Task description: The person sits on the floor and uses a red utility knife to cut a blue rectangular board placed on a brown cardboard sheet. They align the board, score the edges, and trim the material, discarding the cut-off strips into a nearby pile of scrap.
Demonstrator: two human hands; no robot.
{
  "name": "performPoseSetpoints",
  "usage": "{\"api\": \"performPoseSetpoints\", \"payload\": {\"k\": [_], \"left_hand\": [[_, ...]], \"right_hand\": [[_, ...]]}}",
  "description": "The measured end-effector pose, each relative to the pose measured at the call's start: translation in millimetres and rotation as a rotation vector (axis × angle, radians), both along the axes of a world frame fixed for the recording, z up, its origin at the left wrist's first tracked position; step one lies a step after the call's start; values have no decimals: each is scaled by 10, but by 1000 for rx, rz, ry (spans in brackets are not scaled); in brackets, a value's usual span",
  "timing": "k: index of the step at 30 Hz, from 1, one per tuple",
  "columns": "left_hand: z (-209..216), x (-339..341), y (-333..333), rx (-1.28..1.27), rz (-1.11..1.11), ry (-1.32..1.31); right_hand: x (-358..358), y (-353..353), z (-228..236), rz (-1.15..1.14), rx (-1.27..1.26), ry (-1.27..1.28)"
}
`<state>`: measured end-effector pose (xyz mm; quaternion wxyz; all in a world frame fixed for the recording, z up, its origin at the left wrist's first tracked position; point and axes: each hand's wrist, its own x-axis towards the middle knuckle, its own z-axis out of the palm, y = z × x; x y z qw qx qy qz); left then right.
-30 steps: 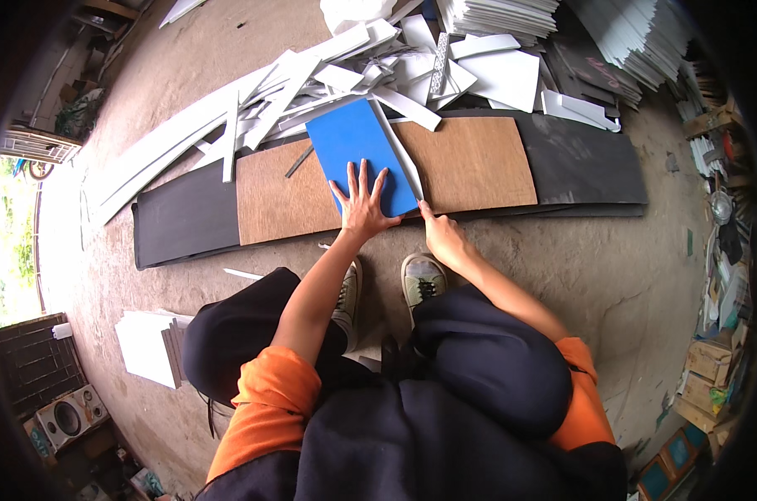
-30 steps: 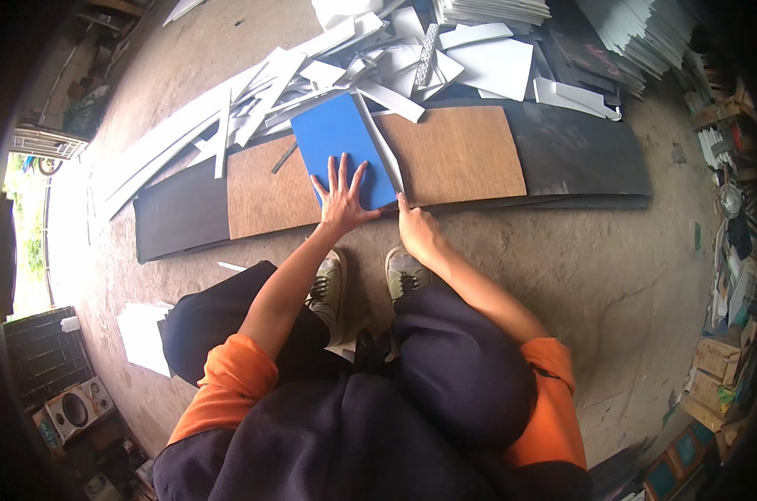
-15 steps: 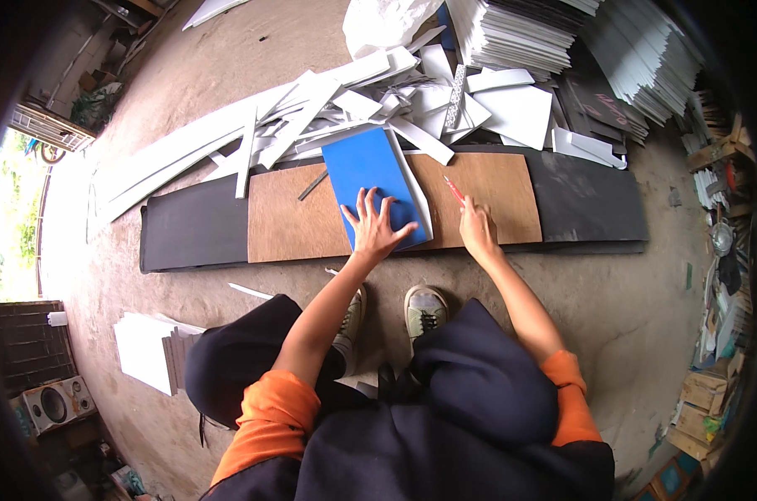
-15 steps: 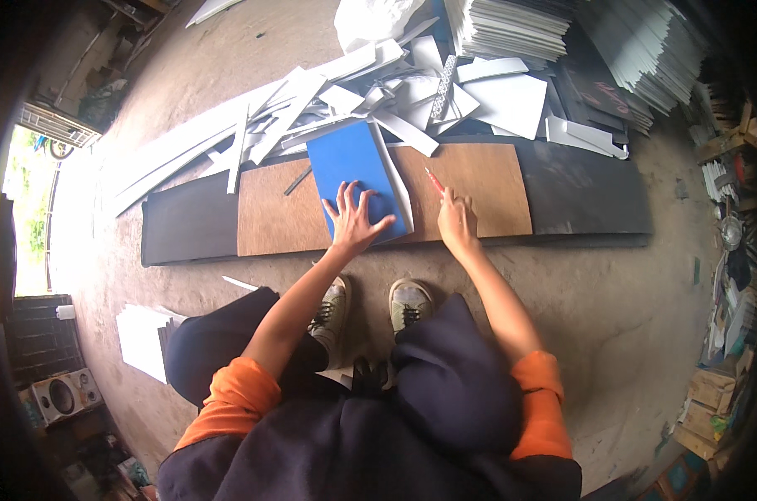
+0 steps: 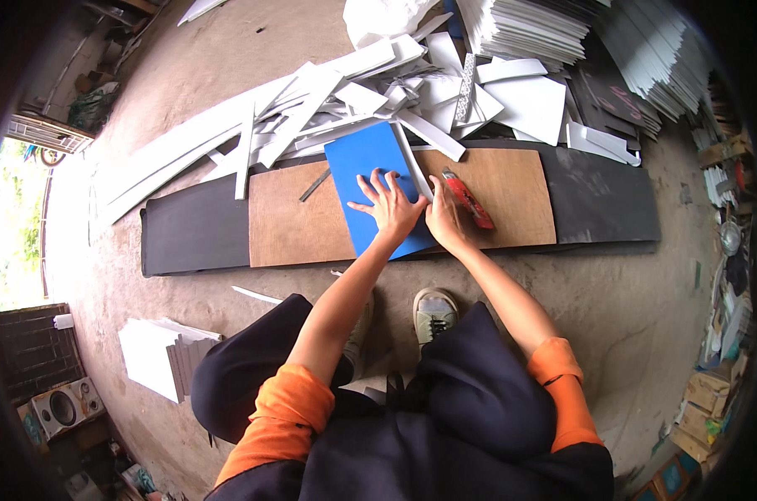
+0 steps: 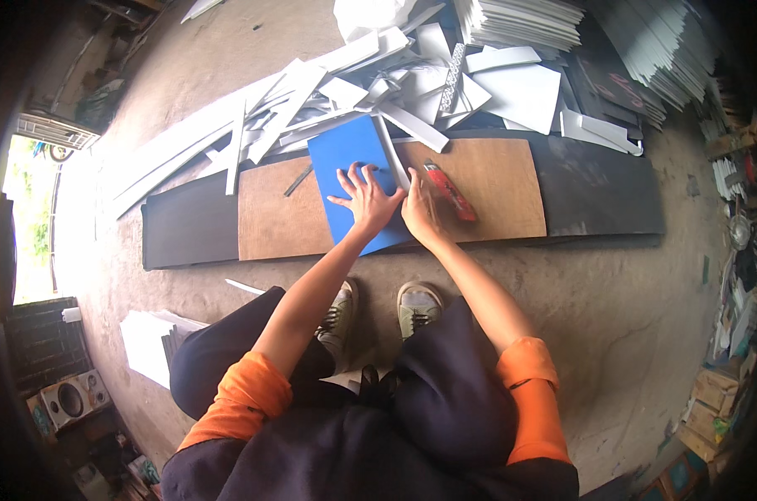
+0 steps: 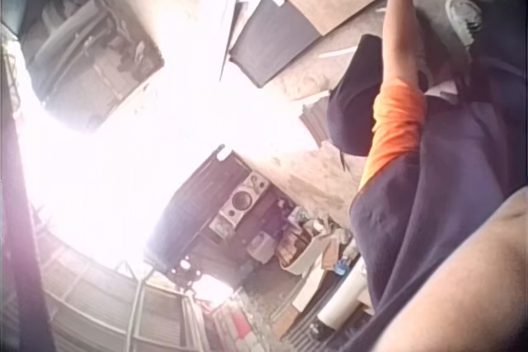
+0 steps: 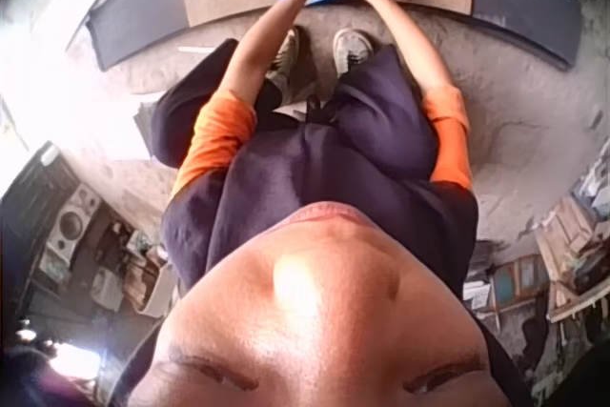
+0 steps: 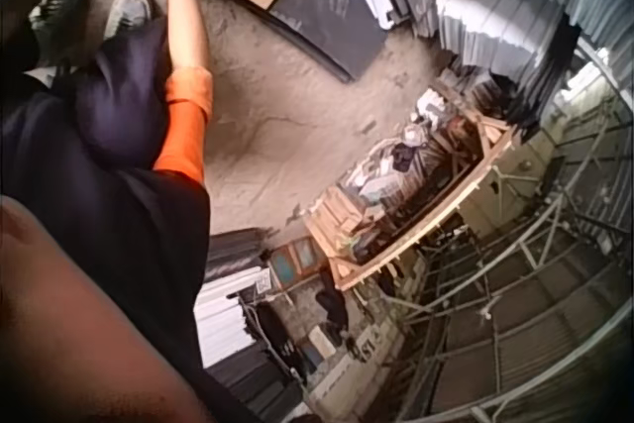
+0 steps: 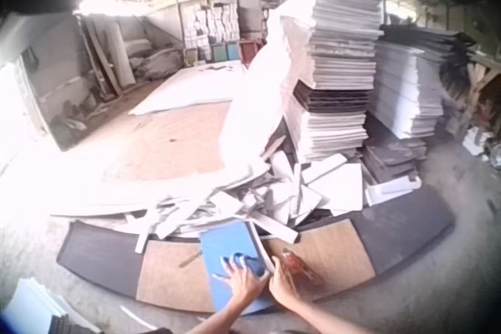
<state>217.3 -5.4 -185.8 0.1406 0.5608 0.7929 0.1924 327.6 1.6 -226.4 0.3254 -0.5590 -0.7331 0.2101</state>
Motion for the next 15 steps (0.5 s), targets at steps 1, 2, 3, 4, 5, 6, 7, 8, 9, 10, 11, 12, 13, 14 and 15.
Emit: {"api": "performPoseSetpoints", "payload": {"k": [1,2,3,4,5,6,7,8,9,10,11,12,13,14,15], "left_hand": [[27,-13,8,-14,7,-20],[53,-41,4,-28,14,-41],[78,-85,-12,-22,-1,-59],[103,-116,-24,-29,-8,-64],[126,-150,-45,-36,-16,-68],[146,-187,-77,-43,-24,-73],[138,-280,-109,-23,0,-76],[112,-377,-144,-21,6,-90],[85,-496,-197,-21,-21,-51],[30,-682,-258,-20,-39,-4],[-21,-871,-321,-56,-16,30],[-54,-1052,-368,-90,1,61],[-22,-1044,-335,-157,11,72],[-41,-1209,-361,-242,57,106],[-55,-1353,-354,-199,67,68]], "right_hand": [[-102,11,54,-34,-60,60],[-188,5,111,-68,-122,120],[-214,2,178,-111,-264,151],[-208,30,221,-137,-330,140],[-203,20,259,-150,-353,133],[-199,3,296,-163,-377,126],[-233,2,330,-154,-343,179],[-235,-4,370,-152,-311,230],[-207,-10,415,-149,-305,196],[-236,-17,485,-152,-314,196],[-247,-25,548,-159,-323,196],[-223,-8,612,-173,-329,193],[25,113,469,-194,-236,222],[67,136,524,-171,-270,287],[112,132,582,-150,-303,351]]}}
